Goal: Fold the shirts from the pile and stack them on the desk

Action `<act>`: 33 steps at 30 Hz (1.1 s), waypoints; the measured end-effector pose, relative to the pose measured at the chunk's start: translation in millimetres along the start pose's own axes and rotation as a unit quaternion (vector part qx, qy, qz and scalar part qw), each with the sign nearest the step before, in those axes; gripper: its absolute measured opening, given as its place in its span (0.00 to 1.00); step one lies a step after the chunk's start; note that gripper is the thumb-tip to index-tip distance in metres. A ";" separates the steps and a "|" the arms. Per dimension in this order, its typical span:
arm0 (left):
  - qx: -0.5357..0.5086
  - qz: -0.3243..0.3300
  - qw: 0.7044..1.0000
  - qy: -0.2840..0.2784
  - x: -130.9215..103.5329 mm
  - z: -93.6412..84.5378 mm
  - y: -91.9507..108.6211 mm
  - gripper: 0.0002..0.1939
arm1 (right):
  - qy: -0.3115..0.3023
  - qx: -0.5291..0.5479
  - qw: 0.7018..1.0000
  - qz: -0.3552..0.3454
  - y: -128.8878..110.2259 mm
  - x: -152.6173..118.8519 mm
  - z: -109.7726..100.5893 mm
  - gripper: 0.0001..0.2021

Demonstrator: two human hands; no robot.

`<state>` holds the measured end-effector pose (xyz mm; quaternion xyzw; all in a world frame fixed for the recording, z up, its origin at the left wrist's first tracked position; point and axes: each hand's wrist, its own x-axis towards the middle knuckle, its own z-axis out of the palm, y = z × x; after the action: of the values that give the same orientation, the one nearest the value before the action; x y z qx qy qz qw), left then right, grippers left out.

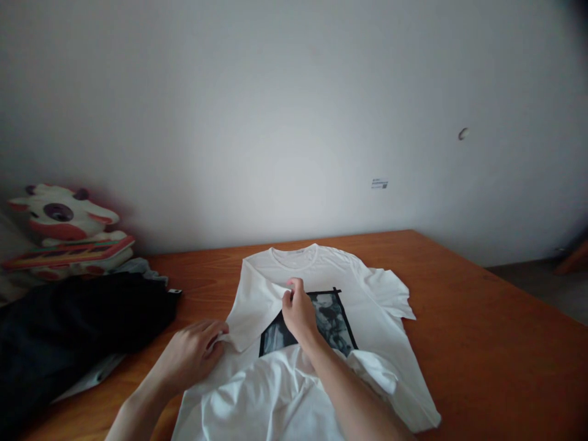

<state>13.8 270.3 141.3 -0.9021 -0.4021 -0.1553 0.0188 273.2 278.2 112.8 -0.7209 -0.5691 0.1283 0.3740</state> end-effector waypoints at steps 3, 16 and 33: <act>0.012 0.014 1.000 0.004 -0.3 0.6 0.0 0.08 | -0.014 -0.021 0.999 -0.026 0.6 -0.4 -0.6 0.12; -0.040 0.059 0.997 0.027 6.4 -8.2 15.0 0.09 | -0.025 -0.031 0.998 -0.038 2.4 -2.0 -0.1 0.12; -0.049 -0.063 0.993 0.081 46.5 53.9 3.4 0.20 | -0.127 -0.058 0.933 -0.333 -18.8 -21.8 -1.5 0.17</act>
<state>59.7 310.0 104.0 -0.8592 -0.4472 -0.2485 -0.0031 253.5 259.0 121.5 -0.4885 -0.8256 0.0538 0.2772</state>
